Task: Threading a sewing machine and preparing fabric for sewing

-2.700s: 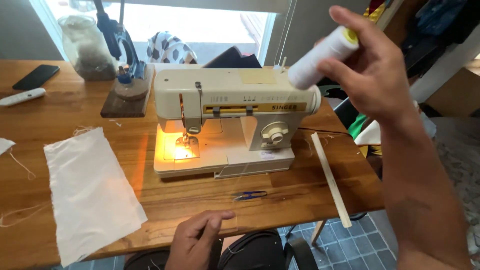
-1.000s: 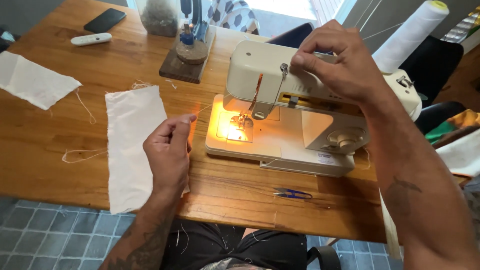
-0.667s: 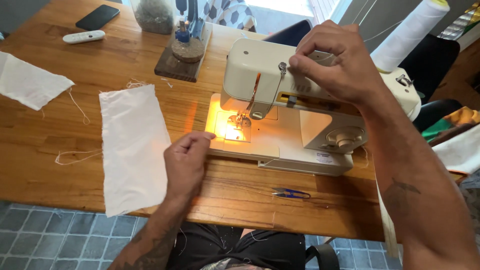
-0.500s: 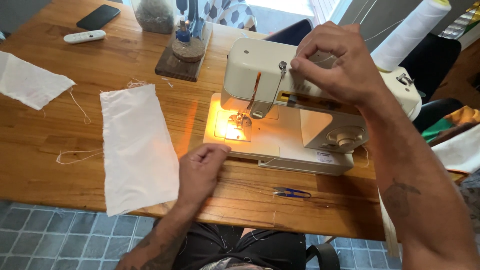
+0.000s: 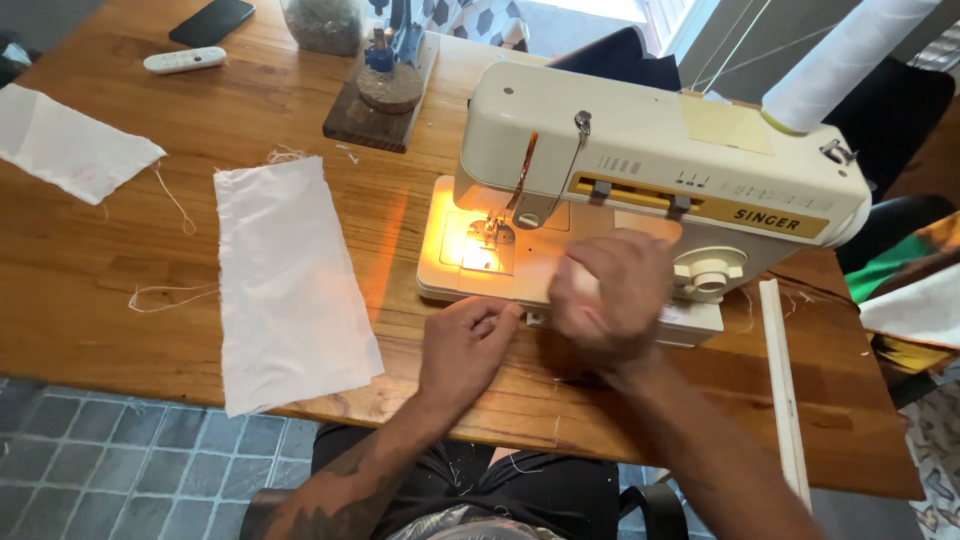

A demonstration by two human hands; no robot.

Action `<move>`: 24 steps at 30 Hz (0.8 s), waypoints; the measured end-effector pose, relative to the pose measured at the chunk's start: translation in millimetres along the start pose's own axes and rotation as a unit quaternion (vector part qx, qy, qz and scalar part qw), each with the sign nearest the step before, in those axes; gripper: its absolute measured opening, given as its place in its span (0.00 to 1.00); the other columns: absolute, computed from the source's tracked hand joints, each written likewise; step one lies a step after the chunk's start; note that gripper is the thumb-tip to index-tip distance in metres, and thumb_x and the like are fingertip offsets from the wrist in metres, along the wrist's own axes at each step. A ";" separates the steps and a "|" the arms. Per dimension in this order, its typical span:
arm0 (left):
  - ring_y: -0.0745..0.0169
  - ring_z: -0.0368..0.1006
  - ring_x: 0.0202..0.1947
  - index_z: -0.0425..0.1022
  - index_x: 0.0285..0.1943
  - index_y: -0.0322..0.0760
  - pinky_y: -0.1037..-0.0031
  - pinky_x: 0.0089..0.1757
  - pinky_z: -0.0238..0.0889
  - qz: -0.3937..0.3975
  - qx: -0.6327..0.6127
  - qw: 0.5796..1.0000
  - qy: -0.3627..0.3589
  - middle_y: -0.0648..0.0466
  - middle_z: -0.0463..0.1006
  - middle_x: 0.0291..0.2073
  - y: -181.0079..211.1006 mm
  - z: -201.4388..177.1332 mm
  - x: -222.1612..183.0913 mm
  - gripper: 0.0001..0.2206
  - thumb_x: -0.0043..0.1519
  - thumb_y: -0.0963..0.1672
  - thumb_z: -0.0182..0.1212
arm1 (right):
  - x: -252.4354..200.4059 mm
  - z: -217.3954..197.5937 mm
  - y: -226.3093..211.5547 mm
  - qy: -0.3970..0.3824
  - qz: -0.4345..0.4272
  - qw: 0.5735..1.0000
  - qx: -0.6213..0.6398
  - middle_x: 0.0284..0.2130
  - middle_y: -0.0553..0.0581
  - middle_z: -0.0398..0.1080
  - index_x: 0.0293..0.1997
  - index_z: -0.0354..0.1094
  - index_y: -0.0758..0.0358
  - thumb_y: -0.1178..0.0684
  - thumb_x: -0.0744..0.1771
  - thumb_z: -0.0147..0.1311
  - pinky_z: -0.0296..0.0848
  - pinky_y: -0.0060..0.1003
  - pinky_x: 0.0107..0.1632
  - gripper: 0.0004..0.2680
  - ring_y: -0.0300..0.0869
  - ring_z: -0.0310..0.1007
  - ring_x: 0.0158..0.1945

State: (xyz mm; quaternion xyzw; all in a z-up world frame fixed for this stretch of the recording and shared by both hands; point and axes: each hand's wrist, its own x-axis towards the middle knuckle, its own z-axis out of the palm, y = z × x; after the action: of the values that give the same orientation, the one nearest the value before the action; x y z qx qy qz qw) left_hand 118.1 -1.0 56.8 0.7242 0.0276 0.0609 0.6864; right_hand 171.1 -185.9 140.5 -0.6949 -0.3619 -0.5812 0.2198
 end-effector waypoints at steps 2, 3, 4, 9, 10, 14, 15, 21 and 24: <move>0.53 0.91 0.39 0.96 0.45 0.41 0.69 0.42 0.86 0.024 0.019 0.999 -0.014 0.45 0.92 0.35 -0.6 8.7 1.3 0.06 0.66 0.46 0.78 | -14.3 6.2 -14.5 -0.055 0.068 0.996 -0.002 0.35 0.55 0.80 0.46 0.83 0.61 0.58 0.68 0.74 0.71 0.48 0.48 0.06 0.57 0.79 0.38; 0.57 0.90 0.40 0.96 0.44 0.42 0.70 0.42 0.87 0.030 0.020 0.999 -0.011 0.47 0.92 0.34 -1.0 11.8 1.8 0.06 0.67 0.45 0.78 | -18.2 11.2 -19.1 -0.065 0.120 0.991 -0.013 0.32 0.52 0.78 0.44 0.82 0.59 0.60 0.69 0.74 0.71 0.45 0.45 0.04 0.52 0.78 0.37; 0.62 0.90 0.40 0.96 0.44 0.43 0.71 0.42 0.87 0.037 0.022 0.999 -0.008 0.49 0.91 0.32 -1.5 14.7 2.3 0.05 0.67 0.45 0.77 | -22.0 16.5 -23.7 -0.075 0.173 0.982 -0.024 0.29 0.48 0.77 0.41 0.81 0.58 0.62 0.70 0.74 0.70 0.41 0.43 0.06 0.48 0.77 0.35; 0.71 0.84 0.35 0.96 0.43 0.44 0.74 0.38 0.84 0.026 0.026 0.999 0.010 0.50 0.90 0.30 -1.9 7.0 3.3 0.06 0.68 0.46 0.76 | -38.6 46.7 -17.3 -0.097 0.234 0.963 -0.086 0.23 0.50 0.73 0.36 0.81 0.52 0.49 0.72 0.76 0.69 0.46 0.42 0.08 0.51 0.77 0.31; 0.73 0.82 0.35 0.96 0.44 0.42 0.72 0.38 0.84 0.033 0.012 0.999 0.018 0.48 0.89 0.30 -1.8 4.3 2.6 0.07 0.69 0.46 0.75 | -41.2 54.1 -17.9 -0.103 0.237 0.960 -0.111 0.20 0.52 0.69 0.31 0.78 0.51 0.48 0.71 0.76 0.68 0.47 0.41 0.11 0.53 0.76 0.30; 0.57 0.89 0.35 0.95 0.45 0.39 0.68 0.34 0.83 0.053 0.043 0.997 0.040 0.44 0.89 0.30 -4.3 -11.8 3.4 0.06 0.69 0.44 0.74 | -26.1 70.0 -44.5 -0.120 0.247 0.954 -0.118 0.16 0.51 0.70 0.33 0.83 0.52 0.46 0.72 0.74 0.69 0.48 0.39 0.10 0.55 0.78 0.27; 0.60 0.87 0.34 0.96 0.44 0.40 0.68 0.34 0.82 0.056 0.042 0.996 0.056 0.44 0.89 0.31 -2.7 -17.6 1.5 0.07 0.70 0.44 0.73 | -22.0 74.0 -52.2 -0.121 0.243 0.954 -0.124 0.15 0.52 0.69 0.37 0.84 0.55 0.46 0.73 0.73 0.68 0.46 0.38 0.09 0.54 0.78 0.26; 0.63 0.72 0.26 0.94 0.45 0.37 0.70 0.33 0.73 0.135 0.076 0.976 0.153 0.47 0.72 0.18 30.6 -81.5 26.1 0.06 0.70 0.43 0.74 | -2.2 74.9 -80.6 -0.198 0.230 0.949 -0.084 0.17 0.57 0.74 0.49 0.85 0.58 0.45 0.76 0.65 0.73 0.47 0.40 0.09 0.54 0.83 0.29; 0.58 0.75 0.24 0.94 0.47 0.42 0.68 0.34 0.73 0.241 0.143 0.947 0.158 0.49 0.69 0.18 61.8 -116.6 52.2 0.04 0.71 0.45 0.77 | 9.0 59.3 -85.2 -0.257 0.232 0.938 -0.035 0.17 0.56 0.76 0.50 0.86 0.58 0.45 0.75 0.65 0.75 0.47 0.39 0.09 0.55 0.84 0.28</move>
State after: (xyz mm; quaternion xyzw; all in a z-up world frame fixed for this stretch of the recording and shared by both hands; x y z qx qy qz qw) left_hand 152.4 117.5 127.0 0.7811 -0.0314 0.3333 0.5271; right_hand 145.5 -86.0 125.9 -0.8925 -0.2143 -0.3280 0.2236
